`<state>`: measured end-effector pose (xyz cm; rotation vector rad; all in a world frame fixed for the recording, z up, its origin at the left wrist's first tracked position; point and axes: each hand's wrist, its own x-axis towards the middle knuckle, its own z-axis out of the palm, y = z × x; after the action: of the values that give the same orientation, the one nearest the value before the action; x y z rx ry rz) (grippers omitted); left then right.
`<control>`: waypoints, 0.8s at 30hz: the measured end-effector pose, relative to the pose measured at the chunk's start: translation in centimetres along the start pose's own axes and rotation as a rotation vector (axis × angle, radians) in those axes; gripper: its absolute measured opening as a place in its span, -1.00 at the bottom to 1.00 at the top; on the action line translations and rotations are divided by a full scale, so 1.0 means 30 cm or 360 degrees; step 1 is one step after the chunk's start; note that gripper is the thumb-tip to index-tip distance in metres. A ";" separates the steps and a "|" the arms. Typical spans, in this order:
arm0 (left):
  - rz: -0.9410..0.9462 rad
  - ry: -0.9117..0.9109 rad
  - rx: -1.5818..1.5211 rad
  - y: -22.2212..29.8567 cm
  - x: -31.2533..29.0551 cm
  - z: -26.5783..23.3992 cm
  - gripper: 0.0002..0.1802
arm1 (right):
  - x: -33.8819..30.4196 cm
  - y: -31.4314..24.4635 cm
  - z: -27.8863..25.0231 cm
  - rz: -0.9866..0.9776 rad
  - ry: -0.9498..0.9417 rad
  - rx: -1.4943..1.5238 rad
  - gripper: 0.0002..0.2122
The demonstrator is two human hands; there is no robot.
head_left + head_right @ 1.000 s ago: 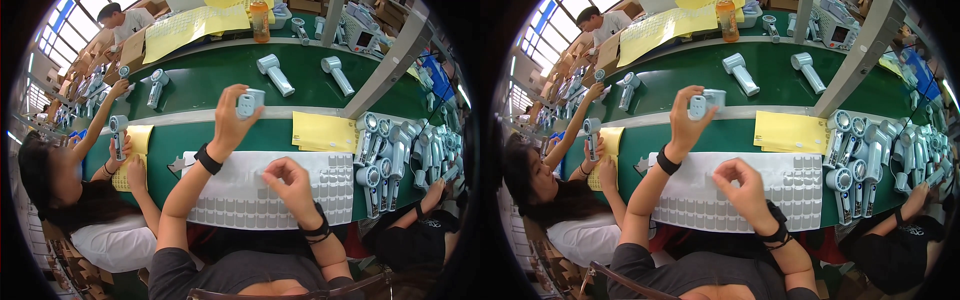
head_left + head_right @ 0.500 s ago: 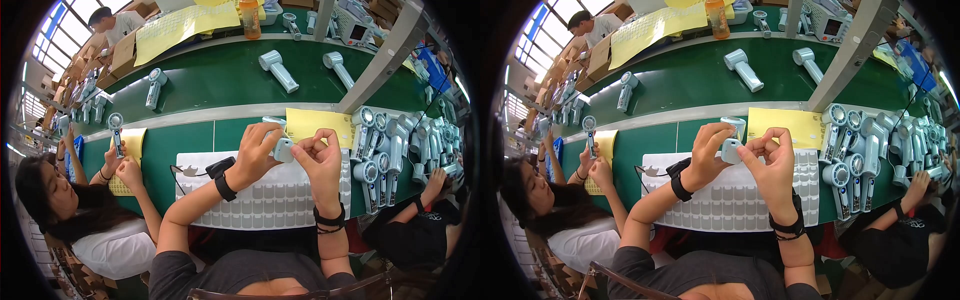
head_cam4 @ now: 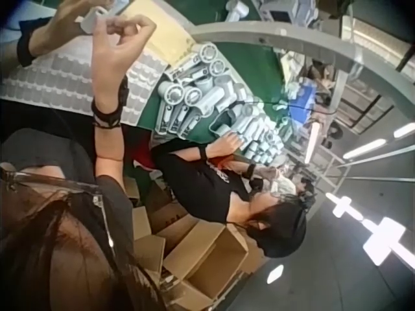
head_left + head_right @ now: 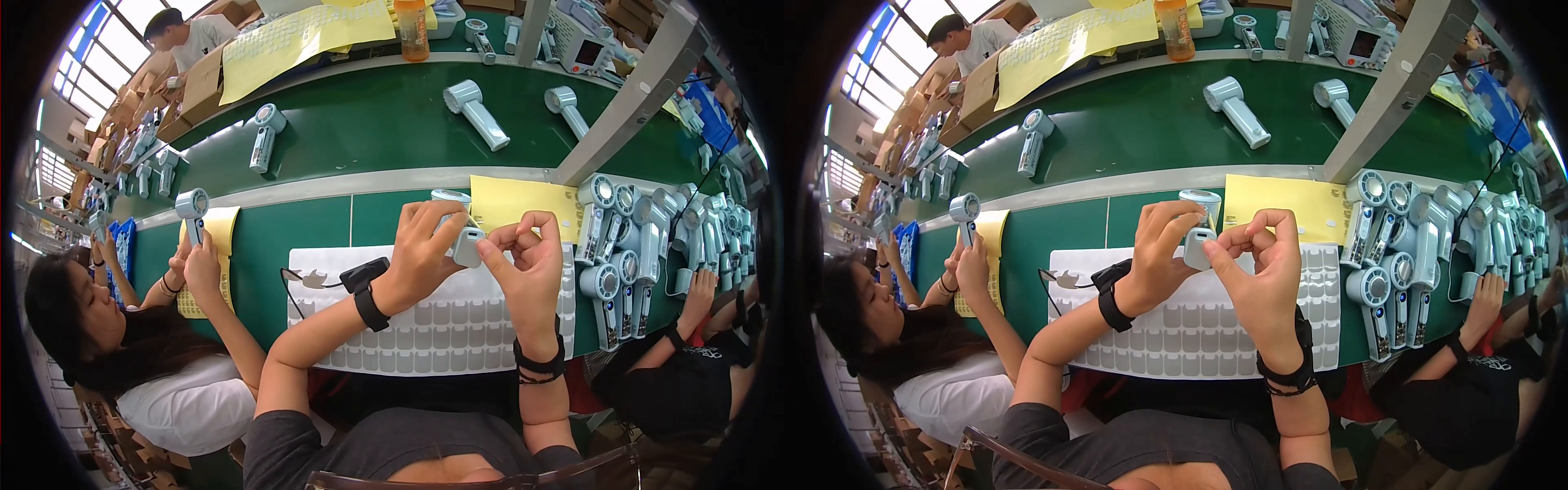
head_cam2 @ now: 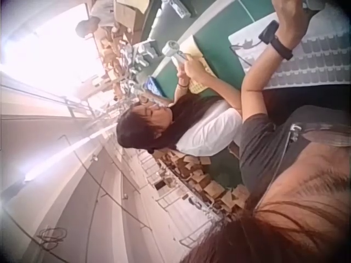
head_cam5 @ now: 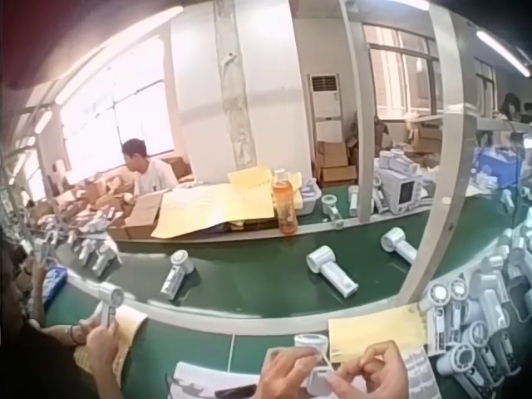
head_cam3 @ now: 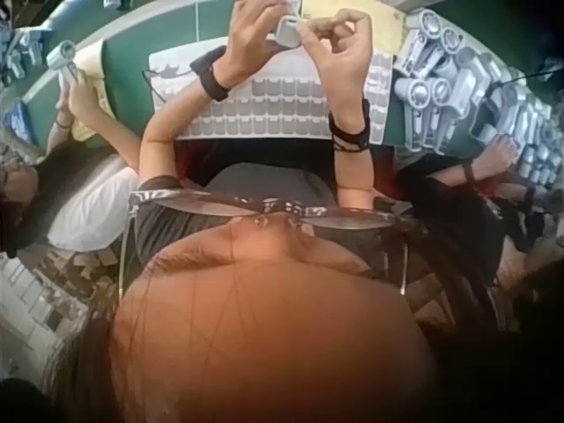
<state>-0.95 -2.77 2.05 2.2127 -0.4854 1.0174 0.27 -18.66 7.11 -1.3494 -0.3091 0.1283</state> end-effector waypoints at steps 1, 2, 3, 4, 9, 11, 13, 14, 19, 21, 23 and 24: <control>-0.0005 -0.0002 -0.0004 0.001 0.000 0.001 -0.35 | 0.001 -0.001 -0.002 0.0012 -0.0005 0.0026 -0.61; -0.0005 -0.0002 -0.0004 0.002 0.001 0.002 -0.35 | 0.001 -0.001 -0.004 0.0023 -0.0010 0.0052 -0.61; -0.0009 0.0002 -0.0004 0.003 0.001 0.003 -0.35 | 0.002 0.000 -0.005 0.0024 -0.0010 0.0051 -0.61; -0.0013 0.0006 -0.0004 0.003 0.001 0.003 -0.35 | 0.002 0.002 -0.006 0.0015 -0.0012 0.0054 -0.61; -0.0015 0.0010 0.0010 0.001 0.000 0.005 -0.36 | 0.000 -0.001 -0.001 0.0004 -0.0011 0.0025 -0.61; -0.0018 0.0011 0.0008 0.003 0.001 0.004 -0.37 | -0.001 -0.002 0.002 0.0007 -0.0008 0.0007 -0.61; -0.0020 0.0015 0.0005 0.005 0.003 0.004 -0.37 | -0.001 -0.003 0.004 -0.0008 -0.0005 -0.0026 -0.61; -0.0020 0.0014 0.0004 0.005 0.003 0.004 -0.37 | -0.001 -0.003 0.004 -0.0016 -0.0003 -0.0042 -0.61; -0.0020 0.0012 0.0018 0.008 0.001 0.001 -0.39 | -0.002 -0.003 0.004 -0.0022 -0.0019 -0.0078 -0.61; -0.0029 -0.0010 0.0025 0.010 0.000 -0.002 -0.40 | -0.006 -0.006 0.012 -0.0045 0.0016 -0.0172 -0.60; -0.0024 -0.0012 0.0030 0.009 -0.001 0.001 -0.40 | -0.011 -0.011 0.020 -0.0059 0.0038 -0.0220 -0.59; -0.0021 -0.0013 0.0038 0.008 -0.002 0.003 -0.41 | -0.017 -0.015 0.027 -0.0079 0.0074 -0.0295 -0.60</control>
<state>-1.08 -3.01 2.05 2.2391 -0.4644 1.0123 -0.48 -18.14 7.61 -1.5245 -0.3210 0.0268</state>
